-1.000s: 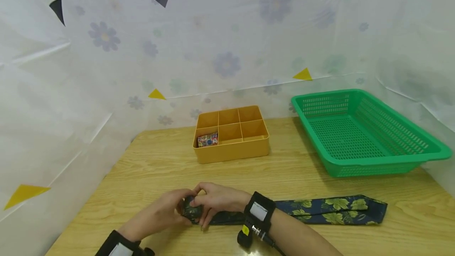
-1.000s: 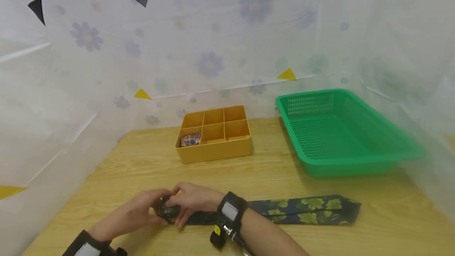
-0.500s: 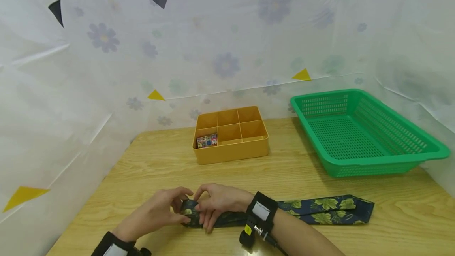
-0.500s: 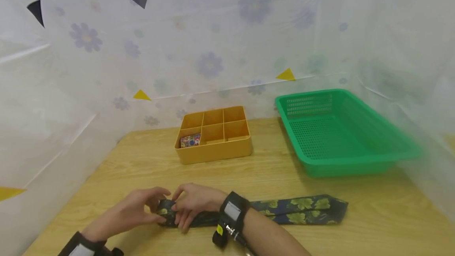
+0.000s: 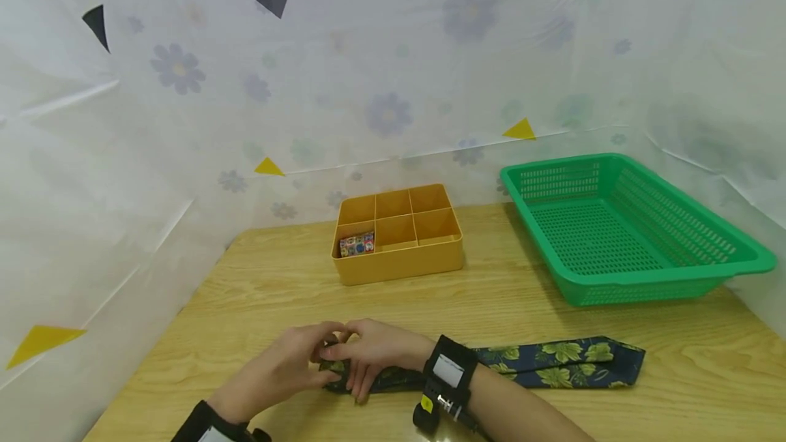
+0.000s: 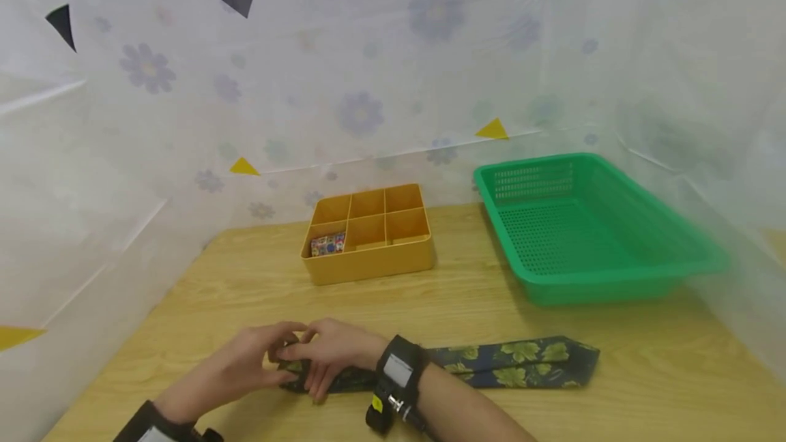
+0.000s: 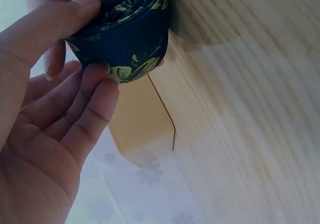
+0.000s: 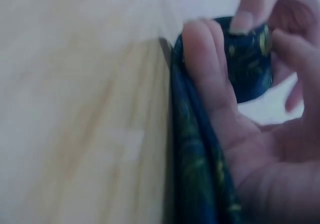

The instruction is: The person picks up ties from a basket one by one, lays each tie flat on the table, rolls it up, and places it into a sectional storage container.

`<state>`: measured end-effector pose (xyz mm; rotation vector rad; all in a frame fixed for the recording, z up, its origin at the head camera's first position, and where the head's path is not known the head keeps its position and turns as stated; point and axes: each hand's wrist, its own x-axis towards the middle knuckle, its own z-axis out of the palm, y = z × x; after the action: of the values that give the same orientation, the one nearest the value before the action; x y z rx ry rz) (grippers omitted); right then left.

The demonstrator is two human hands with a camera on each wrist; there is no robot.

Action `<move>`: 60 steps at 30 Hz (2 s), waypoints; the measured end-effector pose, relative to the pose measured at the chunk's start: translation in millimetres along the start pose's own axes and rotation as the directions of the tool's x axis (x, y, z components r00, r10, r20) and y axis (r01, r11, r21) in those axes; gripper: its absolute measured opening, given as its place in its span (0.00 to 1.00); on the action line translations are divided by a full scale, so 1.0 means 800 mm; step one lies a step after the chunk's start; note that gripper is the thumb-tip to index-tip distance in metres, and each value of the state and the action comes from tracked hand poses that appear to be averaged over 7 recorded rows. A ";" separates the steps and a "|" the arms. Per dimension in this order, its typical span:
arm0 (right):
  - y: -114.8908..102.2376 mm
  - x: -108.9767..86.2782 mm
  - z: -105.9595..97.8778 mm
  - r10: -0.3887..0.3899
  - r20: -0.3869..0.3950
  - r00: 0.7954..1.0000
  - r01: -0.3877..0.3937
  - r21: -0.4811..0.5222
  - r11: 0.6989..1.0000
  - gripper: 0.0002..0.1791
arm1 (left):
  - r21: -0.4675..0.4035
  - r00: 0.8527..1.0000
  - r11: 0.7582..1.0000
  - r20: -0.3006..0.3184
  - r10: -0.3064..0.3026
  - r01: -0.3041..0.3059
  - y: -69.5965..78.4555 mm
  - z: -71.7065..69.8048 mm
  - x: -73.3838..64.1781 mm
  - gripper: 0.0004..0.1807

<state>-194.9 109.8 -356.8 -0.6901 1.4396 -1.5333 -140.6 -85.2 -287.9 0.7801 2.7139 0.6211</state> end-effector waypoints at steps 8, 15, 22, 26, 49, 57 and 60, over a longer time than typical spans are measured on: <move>0.002 0.000 0.005 -0.029 -0.034 0.999 0.027 -0.045 0.999 0.18 | 0.006 0.999 0.999 -0.013 0.032 -0.032 -0.002 0.006 0.002 0.33; -0.001 0.003 0.008 -0.030 -0.081 0.996 0.026 -0.053 0.998 0.15 | -0.063 0.995 0.996 0.086 -0.054 0.060 -0.015 0.006 0.000 0.40; -0.005 0.002 0.007 -0.031 -0.062 0.998 0.027 -0.061 0.998 0.15 | -0.063 0.995 0.997 0.095 -0.033 0.039 -0.023 0.012 -0.001 0.41; -0.007 0.000 0.007 -0.024 -0.045 0.999 0.021 -0.056 0.998 0.16 | -0.035 0.998 0.999 0.060 0.000 0.002 -0.024 0.008 -0.003 0.37; 0.000 -0.004 -0.007 0.004 -0.027 1.000 -0.005 -0.028 1.000 0.16 | -0.094 0.990 0.989 0.088 -0.109 0.118 -0.012 -0.006 -0.006 0.31; -0.003 -0.004 -0.002 -0.004 -0.075 0.997 -0.002 -0.079 0.997 0.25 | 0.082 0.997 0.995 -0.056 -0.047 0.052 0.005 0.001 0.004 0.29; -0.004 -0.006 0.003 -0.017 -0.114 0.993 0.001 -0.142 0.990 0.25 | 0.082 0.995 0.995 -0.089 -0.047 0.054 0.007 0.005 0.004 0.30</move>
<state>-191.5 112.4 -352.2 -0.7026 1.6457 -1.5088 -139.4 -77.8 -289.5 0.7174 2.8464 0.5441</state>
